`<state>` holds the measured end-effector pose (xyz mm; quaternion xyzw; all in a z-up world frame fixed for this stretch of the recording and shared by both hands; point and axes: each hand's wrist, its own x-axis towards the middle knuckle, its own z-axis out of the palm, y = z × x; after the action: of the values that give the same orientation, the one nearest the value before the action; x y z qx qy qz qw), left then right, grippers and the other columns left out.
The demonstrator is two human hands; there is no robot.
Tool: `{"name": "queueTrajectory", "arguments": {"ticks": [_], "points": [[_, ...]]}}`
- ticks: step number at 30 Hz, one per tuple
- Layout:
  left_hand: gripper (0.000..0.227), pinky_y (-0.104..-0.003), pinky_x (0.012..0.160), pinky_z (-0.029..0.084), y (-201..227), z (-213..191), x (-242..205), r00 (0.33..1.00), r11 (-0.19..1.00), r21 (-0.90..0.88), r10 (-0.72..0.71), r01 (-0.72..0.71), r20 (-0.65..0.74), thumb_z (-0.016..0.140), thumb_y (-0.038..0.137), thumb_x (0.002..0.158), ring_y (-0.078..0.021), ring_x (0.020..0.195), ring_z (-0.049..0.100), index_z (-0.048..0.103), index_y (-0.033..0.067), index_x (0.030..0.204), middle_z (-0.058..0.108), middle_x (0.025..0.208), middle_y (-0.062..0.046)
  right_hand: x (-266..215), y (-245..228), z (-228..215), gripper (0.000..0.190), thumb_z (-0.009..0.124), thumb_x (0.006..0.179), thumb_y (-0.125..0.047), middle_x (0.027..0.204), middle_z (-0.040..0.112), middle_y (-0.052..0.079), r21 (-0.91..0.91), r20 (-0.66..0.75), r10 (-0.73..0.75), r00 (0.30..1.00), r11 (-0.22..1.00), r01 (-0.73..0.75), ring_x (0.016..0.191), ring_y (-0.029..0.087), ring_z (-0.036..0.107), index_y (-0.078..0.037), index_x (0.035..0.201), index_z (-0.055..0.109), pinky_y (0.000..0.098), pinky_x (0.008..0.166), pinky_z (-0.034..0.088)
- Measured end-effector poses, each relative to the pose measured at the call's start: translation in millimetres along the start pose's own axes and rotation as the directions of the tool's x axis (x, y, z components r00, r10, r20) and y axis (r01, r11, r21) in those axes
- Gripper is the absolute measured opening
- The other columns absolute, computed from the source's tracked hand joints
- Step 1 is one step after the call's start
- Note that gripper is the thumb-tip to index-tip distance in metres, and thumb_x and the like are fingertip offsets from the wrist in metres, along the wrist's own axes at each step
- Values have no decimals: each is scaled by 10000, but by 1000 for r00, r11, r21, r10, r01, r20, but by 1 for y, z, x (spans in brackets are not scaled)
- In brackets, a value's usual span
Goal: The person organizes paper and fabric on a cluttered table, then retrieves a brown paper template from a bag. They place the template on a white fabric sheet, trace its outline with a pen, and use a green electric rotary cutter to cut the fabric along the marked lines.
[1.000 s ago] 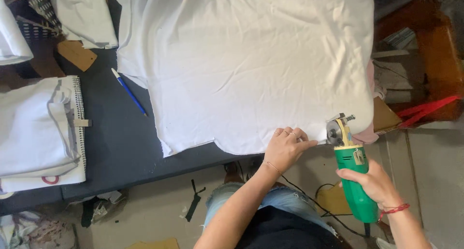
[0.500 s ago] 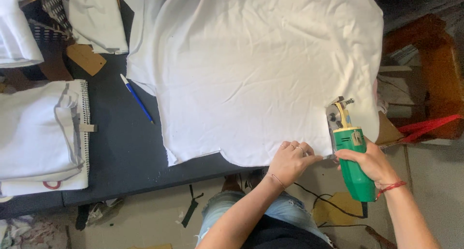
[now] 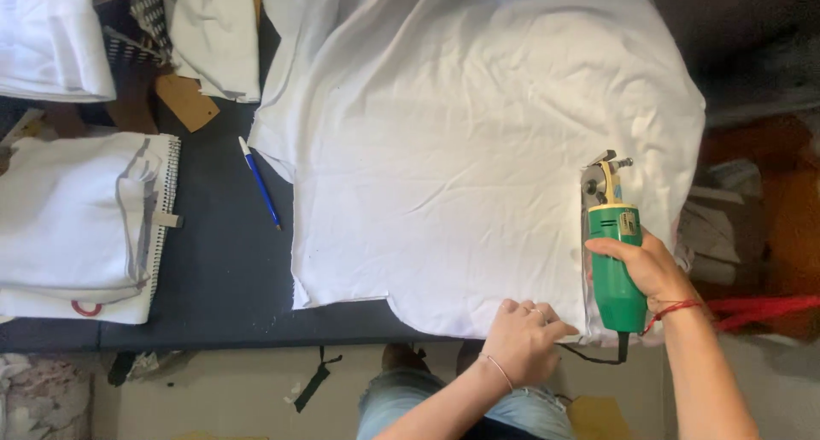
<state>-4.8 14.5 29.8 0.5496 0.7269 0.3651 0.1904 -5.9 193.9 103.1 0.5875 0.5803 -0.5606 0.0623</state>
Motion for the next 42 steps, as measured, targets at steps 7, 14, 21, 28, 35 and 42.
{"name": "queueTrajectory", "arguments": {"ticks": [7, 14, 21, 28, 35, 42], "points": [[243, -426, 734, 375, 25, 58, 18, 945, 913, -345, -107, 217, 310, 445, 299, 765, -286, 665, 592, 496, 138, 939, 601, 701, -44, 21, -42, -3, 195, 611, 691, -121, 600, 548, 227, -70, 54, -10, 998, 997, 14, 466, 303, 503, 4, 817, 531, 387, 428, 422], [276, -460, 630, 448, 4, 1, -30, 703, 883, 46, -403, 467, 586, 450, 314, 711, -365, 744, 581, 583, 99, 821, 614, 772, -141, 74, -50, -74, 325, 613, 627, 82, 664, 576, 299, -400, 232, -4, 973, 911, 99, 522, 385, 571, 34, 916, 472, 441, 419, 424], [222, -472, 804, 275, -27, 34, -80, 753, 804, 128, -590, 581, 291, 471, 427, 759, -342, 818, 535, 606, 371, 926, 618, 835, -56, 132, -81, -100, 640, 702, 507, -70, 771, 621, 64, -865, 382, -28, 924, 342, 369, 646, 191, 504, -193, 1119, 560, 252, 582, 391], [107, -330, 519, 383, -7, 17, -78, 919, 921, -1, -389, 390, -64, 622, 265, 775, -226, 576, 531, 568, 186, 729, 548, 627, 28, 156, -95, -91, 544, 711, 475, -69, 717, 620, 51, -845, 487, -21, 873, 243, 477, 646, 162, 518, -156, 1002, 602, 235, 583, 410], [96, -275, 505, 416, 25, -45, -55, 850, 911, -259, -397, 320, -345, 558, 161, 820, -197, 569, 489, 572, 98, 748, 575, 678, -6, 166, -103, -71, 651, 709, 469, -52, 806, 652, 48, -817, 528, -15, 849, 262, 513, 714, 170, 552, -170, 1097, 589, 247, 670, 427], [155, -272, 503, 366, 24, -53, -63, 744, 857, -391, -496, 336, -447, 501, 138, 819, -194, 514, 425, 536, 73, 682, 476, 580, -26, 117, -134, -12, 624, 686, 517, -66, 811, 654, 82, -859, 487, 47, 872, 203, 469, 678, 205, 575, -204, 1117, 580, 275, 602, 431]]}}
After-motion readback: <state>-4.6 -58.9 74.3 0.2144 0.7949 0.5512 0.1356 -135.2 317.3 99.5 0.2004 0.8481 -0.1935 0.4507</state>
